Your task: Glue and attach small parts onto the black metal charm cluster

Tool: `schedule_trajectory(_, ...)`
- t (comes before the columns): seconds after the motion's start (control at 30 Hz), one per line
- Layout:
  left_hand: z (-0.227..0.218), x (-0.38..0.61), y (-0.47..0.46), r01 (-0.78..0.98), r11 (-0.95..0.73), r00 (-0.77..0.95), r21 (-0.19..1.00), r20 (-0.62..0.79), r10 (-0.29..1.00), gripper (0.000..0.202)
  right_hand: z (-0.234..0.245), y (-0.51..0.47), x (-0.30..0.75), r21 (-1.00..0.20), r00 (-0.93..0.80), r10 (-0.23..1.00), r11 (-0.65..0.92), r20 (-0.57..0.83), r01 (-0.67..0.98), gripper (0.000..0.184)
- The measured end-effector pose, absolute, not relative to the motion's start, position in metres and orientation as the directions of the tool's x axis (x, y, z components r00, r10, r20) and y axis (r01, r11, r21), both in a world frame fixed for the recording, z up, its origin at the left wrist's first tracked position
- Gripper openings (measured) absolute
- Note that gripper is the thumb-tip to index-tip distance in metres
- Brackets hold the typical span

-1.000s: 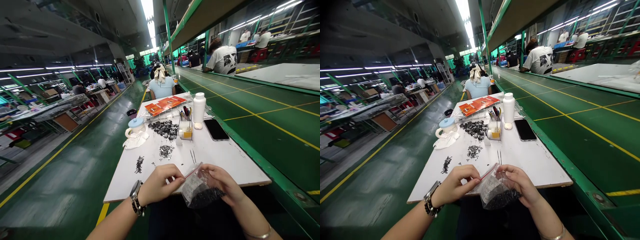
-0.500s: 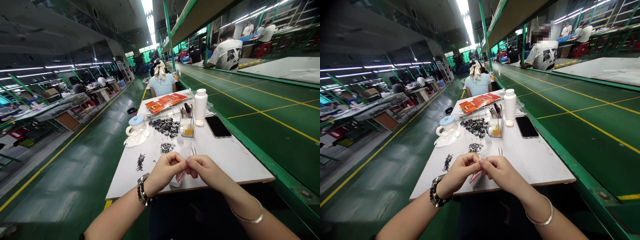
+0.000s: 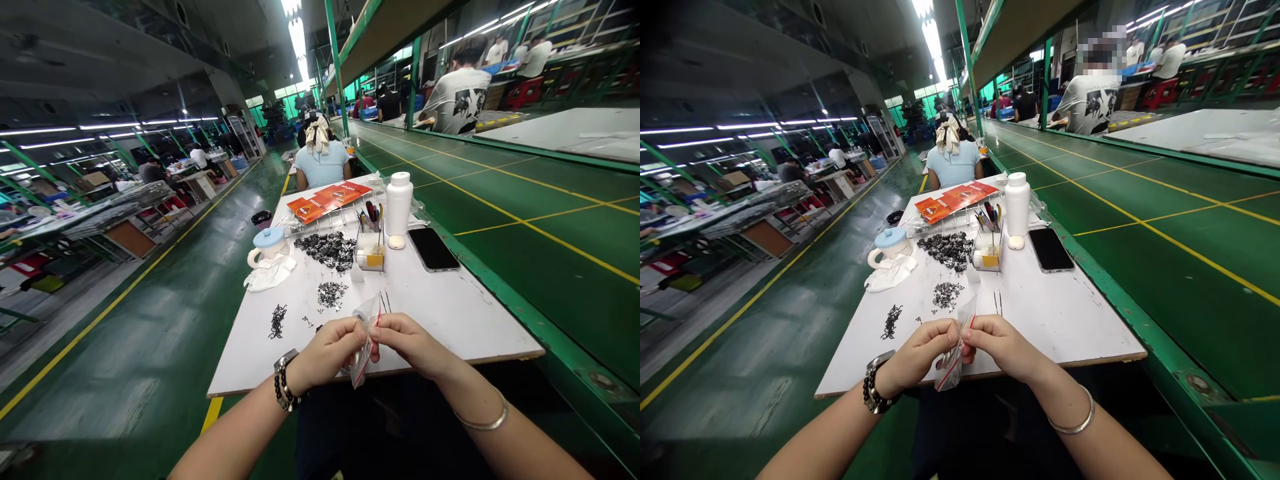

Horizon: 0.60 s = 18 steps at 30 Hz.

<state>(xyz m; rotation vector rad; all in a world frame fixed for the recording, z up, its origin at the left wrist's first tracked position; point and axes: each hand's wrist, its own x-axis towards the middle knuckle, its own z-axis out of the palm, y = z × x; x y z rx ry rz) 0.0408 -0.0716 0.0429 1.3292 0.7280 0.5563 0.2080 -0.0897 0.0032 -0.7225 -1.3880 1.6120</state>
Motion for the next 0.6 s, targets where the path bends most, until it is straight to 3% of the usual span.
schedule_trajectory(0.17,0.029,0.045,-0.065,-0.026,0.056,0.432,0.998,-0.039,0.901,0.035,-0.012,-0.084,0.201,-0.965,-0.262,0.951,0.102,0.166,-0.243,0.041)
schedule_trajectory(0.33,0.028,0.032,-0.054,0.082,-0.084,0.247,0.993,0.062,0.967,0.028,-0.018,-0.079,0.222,-0.987,-0.164,0.974,0.155,0.159,-0.04,0.04)
schedule_trajectory(0.6,0.045,0.027,-0.061,0.296,-0.287,0.175,0.911,0.244,0.954,0.028,-0.001,-0.079,0.249,-0.927,-0.38,0.902,0.305,0.207,0.218,0.042)
